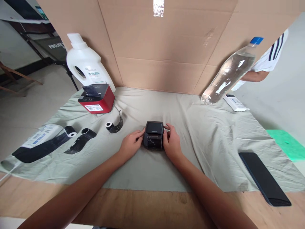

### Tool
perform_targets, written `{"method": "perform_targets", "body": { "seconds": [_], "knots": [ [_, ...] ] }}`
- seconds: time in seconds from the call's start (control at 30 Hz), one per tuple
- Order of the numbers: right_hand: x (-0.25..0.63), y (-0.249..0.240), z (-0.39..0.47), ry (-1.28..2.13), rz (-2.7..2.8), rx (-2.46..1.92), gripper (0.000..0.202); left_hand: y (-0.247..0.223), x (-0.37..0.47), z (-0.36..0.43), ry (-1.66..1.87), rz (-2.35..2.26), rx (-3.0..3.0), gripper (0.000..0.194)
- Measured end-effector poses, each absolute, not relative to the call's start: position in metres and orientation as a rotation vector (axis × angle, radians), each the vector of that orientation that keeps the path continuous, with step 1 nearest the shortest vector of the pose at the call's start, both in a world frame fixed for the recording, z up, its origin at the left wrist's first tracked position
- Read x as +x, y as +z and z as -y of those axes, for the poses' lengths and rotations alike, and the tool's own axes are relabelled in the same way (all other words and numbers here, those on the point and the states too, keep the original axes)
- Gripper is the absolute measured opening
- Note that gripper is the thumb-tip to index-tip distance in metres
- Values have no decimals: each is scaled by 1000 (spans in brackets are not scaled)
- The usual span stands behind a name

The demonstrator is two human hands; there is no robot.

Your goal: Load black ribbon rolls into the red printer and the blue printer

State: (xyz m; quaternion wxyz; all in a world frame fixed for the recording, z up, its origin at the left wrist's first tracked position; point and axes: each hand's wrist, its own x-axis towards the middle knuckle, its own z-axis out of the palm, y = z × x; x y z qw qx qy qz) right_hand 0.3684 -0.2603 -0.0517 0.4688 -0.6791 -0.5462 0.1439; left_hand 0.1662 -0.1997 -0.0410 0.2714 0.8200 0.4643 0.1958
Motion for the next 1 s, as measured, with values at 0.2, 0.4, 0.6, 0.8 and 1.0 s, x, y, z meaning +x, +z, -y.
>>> {"method": "perform_targets", "body": {
  "seconds": [0.2, 0.4, 0.6, 0.8, 1.0],
  "knots": [
    [366, -45, 265, 233, 1278, -1606, 27, -38, 165, 198, 642, -1170, 2018, 46],
    [366, -42, 266, 253, 1234, -1561, 25, -40, 166, 199, 606, -1125, 2031, 54],
    [370, -46, 255, 429, 1351, -1545, 37, -40, 165, 196, 627, -1075, 2014, 54],
    [376, -34, 248, 420, 1372, -1576, 34, -39, 165, 199, 652, -1075, 2013, 52],
    [385, -11, 232, 424, 1497, -1603, 33, -41, 164, 200, 659, -1089, 2039, 52]
  ]
}}
